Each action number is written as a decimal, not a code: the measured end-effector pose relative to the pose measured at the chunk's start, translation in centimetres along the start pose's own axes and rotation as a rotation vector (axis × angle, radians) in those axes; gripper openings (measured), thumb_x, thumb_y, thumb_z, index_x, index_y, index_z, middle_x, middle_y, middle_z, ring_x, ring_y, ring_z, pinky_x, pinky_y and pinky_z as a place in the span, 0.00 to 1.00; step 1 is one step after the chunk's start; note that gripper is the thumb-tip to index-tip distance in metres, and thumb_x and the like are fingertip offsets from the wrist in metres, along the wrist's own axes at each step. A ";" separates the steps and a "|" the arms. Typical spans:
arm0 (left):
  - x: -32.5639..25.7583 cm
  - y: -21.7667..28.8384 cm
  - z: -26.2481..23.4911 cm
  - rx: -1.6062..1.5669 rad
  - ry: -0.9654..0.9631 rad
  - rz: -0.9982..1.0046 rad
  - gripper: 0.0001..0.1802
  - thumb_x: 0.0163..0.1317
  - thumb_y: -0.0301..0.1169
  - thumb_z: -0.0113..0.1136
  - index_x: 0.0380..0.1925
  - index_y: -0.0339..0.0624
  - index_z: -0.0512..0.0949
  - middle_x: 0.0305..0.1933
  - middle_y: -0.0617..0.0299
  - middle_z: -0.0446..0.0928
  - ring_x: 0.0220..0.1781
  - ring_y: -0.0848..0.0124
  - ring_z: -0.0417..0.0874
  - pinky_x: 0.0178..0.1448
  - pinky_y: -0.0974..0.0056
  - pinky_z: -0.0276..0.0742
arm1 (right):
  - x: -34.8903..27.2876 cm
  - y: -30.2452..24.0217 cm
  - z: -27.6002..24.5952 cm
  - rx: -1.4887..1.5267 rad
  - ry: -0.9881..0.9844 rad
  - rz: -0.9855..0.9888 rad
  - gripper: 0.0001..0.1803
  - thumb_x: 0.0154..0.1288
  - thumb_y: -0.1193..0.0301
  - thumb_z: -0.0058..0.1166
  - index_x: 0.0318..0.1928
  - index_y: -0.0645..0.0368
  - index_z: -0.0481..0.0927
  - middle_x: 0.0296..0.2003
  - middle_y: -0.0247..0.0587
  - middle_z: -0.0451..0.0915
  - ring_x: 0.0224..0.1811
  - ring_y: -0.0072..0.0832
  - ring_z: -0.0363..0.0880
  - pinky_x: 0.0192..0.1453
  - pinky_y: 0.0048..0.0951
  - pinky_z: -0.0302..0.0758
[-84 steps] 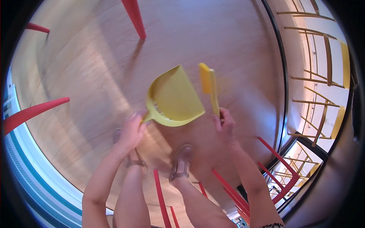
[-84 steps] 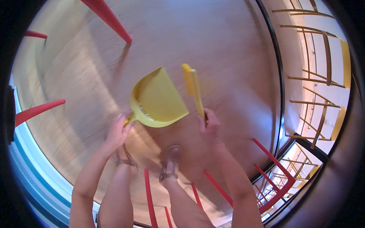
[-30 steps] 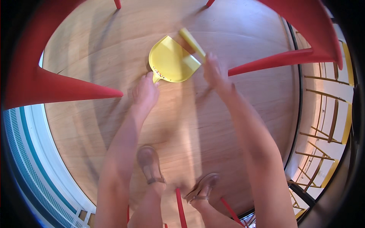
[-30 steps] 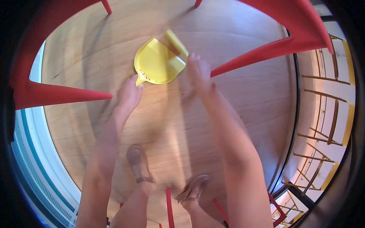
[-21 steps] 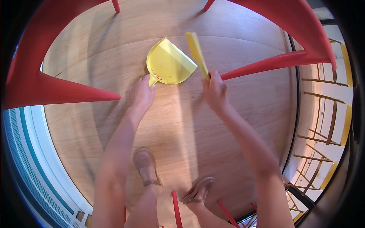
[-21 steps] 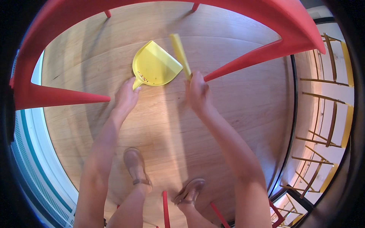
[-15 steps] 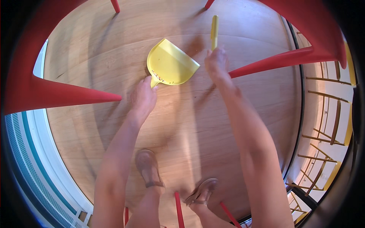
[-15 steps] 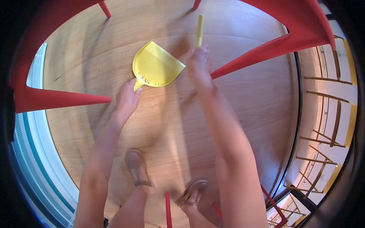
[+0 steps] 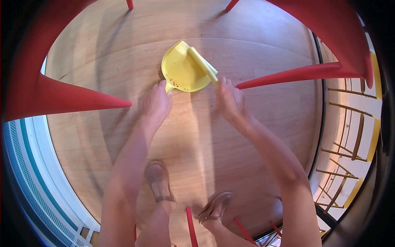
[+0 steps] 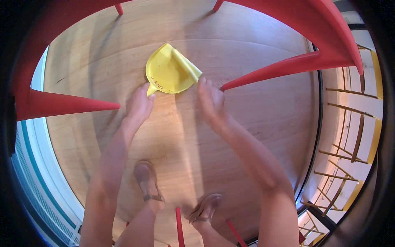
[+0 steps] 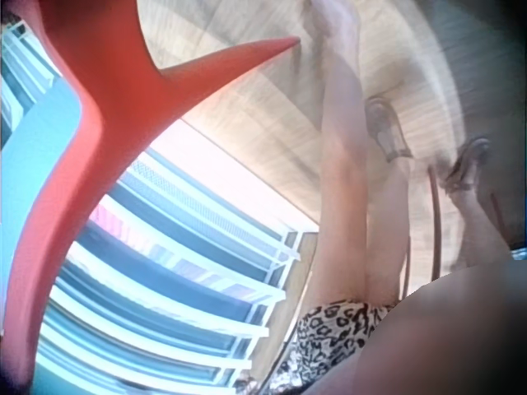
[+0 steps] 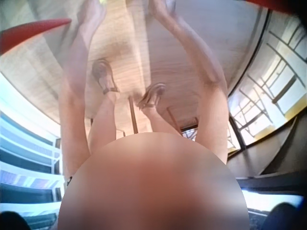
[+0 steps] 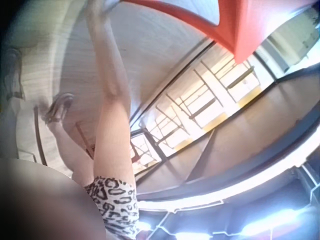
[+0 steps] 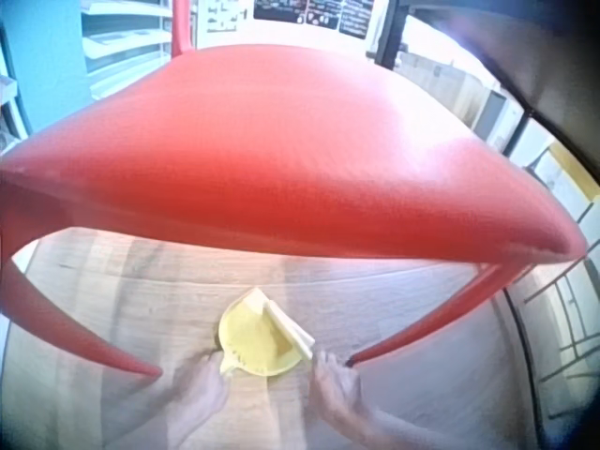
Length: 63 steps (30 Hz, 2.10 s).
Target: Assemble small plastic containers, place them in storage bins, and sweep the floor around a workstation.
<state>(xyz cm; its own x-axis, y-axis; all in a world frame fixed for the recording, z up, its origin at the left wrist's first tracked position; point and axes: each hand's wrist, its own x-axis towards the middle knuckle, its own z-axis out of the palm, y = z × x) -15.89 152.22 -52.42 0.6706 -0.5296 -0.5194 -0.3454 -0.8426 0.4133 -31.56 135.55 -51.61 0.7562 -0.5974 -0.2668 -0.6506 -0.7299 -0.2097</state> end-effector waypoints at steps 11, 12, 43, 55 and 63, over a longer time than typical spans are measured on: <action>-0.6 0.5 0.3 -0.010 0.115 0.033 0.23 0.64 0.34 0.61 0.58 0.40 0.74 0.52 0.48 0.80 0.57 0.50 0.79 0.58 0.48 0.74 | 7.1 0.6 -0.1 0.054 0.153 0.022 0.10 0.65 0.73 0.56 0.43 0.62 0.70 0.38 0.57 0.79 0.38 0.58 0.81 0.41 0.54 0.78; -0.7 0.3 0.3 -0.004 0.115 0.029 0.23 0.64 0.34 0.61 0.58 0.40 0.74 0.52 0.48 0.80 0.57 0.50 0.79 0.58 0.48 0.74 | 8.2 -0.1 -0.3 -0.005 0.160 0.025 0.12 0.64 0.75 0.56 0.45 0.62 0.71 0.39 0.54 0.79 0.39 0.52 0.83 0.41 0.48 0.80; -5.5 -8.1 2.6 -0.270 0.191 0.273 0.26 0.63 0.32 0.64 0.59 0.33 0.73 0.54 0.46 0.80 0.58 0.53 0.80 0.61 0.57 0.74 | -12.4 6.2 -1.4 0.510 0.226 0.126 0.09 0.65 0.75 0.58 0.45 0.59 0.76 0.35 0.49 0.79 0.37 0.48 0.80 0.40 0.41 0.76; -13.2 -8.9 1.6 0.022 -0.038 0.271 0.26 0.62 0.30 0.62 0.60 0.39 0.72 0.51 0.48 0.77 0.52 0.48 0.79 0.54 0.49 0.76 | -21.2 2.4 2.4 0.454 0.080 0.068 0.13 0.65 0.74 0.59 0.49 0.58 0.75 0.38 0.47 0.79 0.37 0.46 0.81 0.40 0.40 0.78; -13.7 -12.3 4.2 -0.234 0.021 0.325 0.25 0.64 0.31 0.61 0.61 0.38 0.70 0.55 0.47 0.76 0.56 0.45 0.77 0.58 0.50 0.74 | -13.8 2.8 1.2 0.714 0.205 0.147 0.14 0.68 0.76 0.56 0.53 0.58 0.75 0.37 0.51 0.79 0.34 0.42 0.79 0.40 0.36 0.75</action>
<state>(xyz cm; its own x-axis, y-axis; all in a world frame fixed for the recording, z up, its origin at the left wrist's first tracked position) -23.58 169.41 -53.51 0.5655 -0.7605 -0.3191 -0.3847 -0.5855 0.7136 -43.88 142.13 -49.70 0.6102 -0.7731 -0.1732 -0.5800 -0.2870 -0.7623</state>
